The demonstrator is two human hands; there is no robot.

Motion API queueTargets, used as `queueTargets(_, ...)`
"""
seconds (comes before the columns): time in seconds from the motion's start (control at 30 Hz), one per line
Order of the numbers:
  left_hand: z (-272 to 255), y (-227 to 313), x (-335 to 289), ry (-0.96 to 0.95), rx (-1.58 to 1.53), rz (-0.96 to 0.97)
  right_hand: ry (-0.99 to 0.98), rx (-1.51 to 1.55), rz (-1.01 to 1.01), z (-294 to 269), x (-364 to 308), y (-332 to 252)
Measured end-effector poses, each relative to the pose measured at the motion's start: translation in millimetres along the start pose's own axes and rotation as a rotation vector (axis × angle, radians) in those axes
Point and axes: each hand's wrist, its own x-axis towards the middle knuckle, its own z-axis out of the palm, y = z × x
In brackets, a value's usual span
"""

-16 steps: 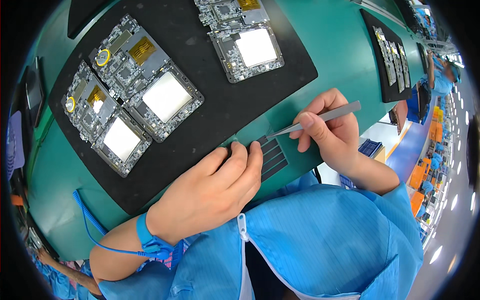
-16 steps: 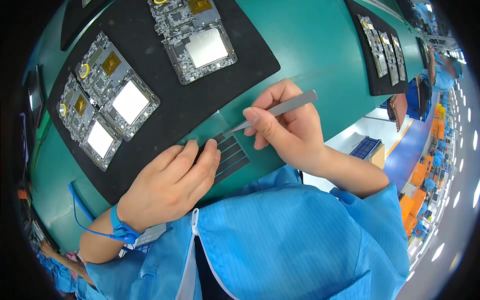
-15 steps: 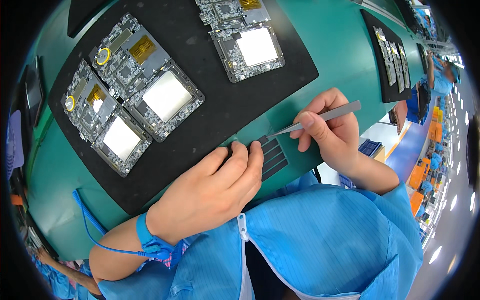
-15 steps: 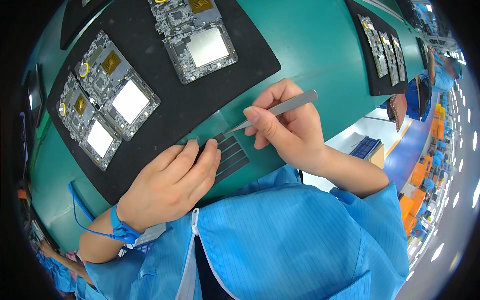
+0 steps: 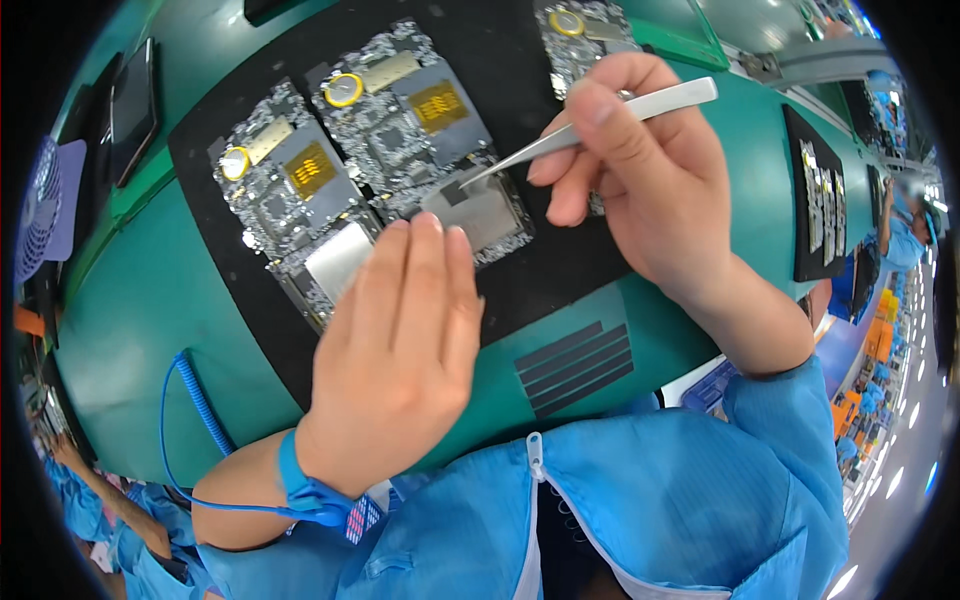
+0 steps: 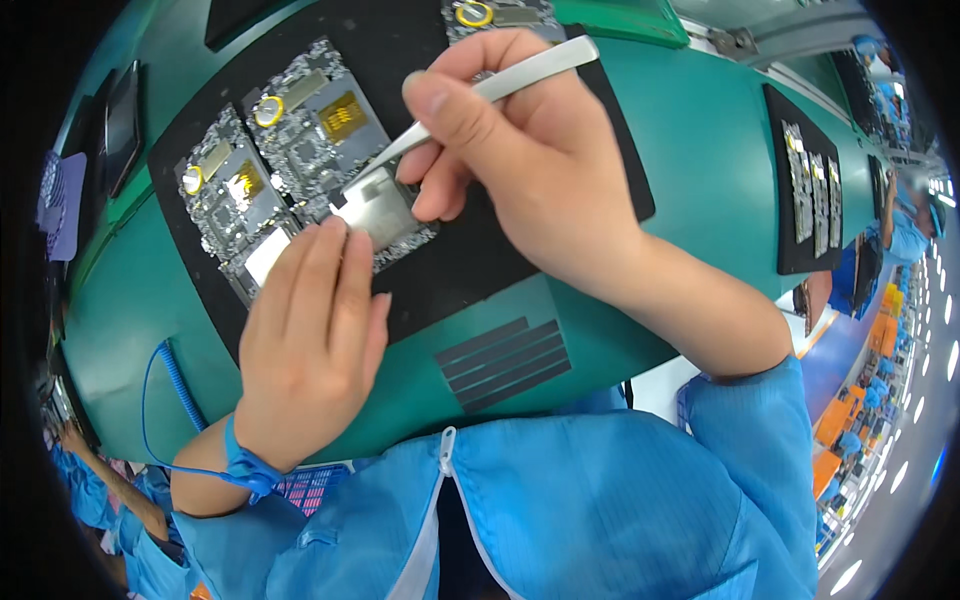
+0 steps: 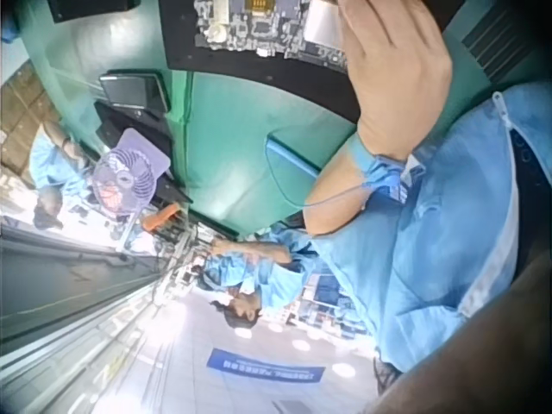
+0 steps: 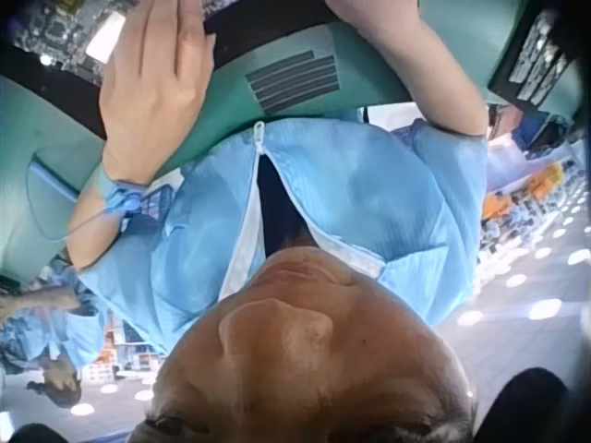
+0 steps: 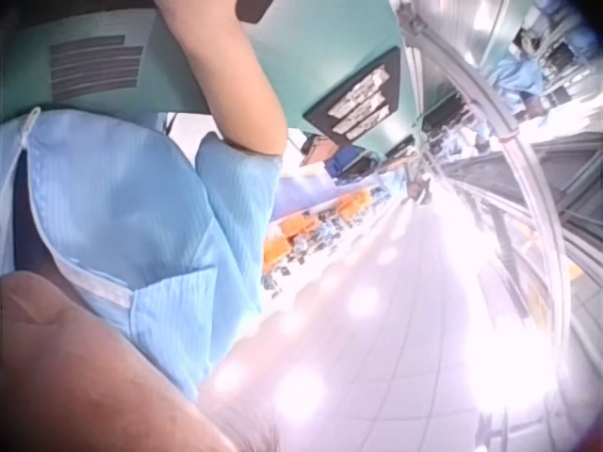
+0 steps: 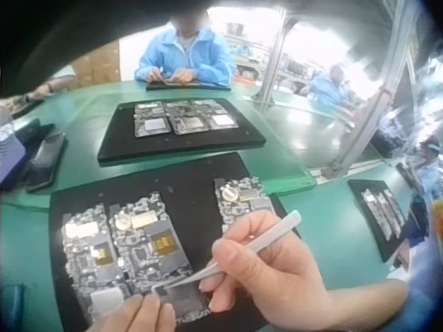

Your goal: The person uses tweezers to pick up small rectangular components from a strip and place them onto circuit boards. They carefully align and press the components onto specific areas of the boards, repeating the process for multiple units on a green workbench.

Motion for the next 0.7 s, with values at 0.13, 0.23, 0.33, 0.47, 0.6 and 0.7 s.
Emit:
queueTargets(0.13, 5.1, -3.0, -5.1, 0.006, 0.038, 0.076, -0.03, -0.05, 0.06, 11.2, 3.7, 12.8)
queueTargets(0.23, 8.6, -3.6, -4.4, 0.037, 0.069, 0.092, -0.005, -0.056, 0.06, 11.8, 2.1, 17.1)
queueTargets(0.33, 12.0, -3.7, -6.3, 0.072, 0.104, 0.096, 0.003, -0.09, 0.069, 13.1, 0.8, 15.5)
queueTargets(0.47, 13.8, -2.9, -6.3, 0.089, 0.086, 0.07, 0.005, -0.102, 0.059, 13.9, 1.4, 15.0)
queueTargets(0.6, 14.6, -2.7, -5.9, 0.103, 0.08, 0.059, 0.006, -0.007, 0.009, 12.6, 1.4, 20.4)
queueTargets(0.7, 14.2, -3.6, -6.0, 0.101, 0.082, 0.068, 0.008, -0.005, 0.011, 13.8, 2.1, 19.9)
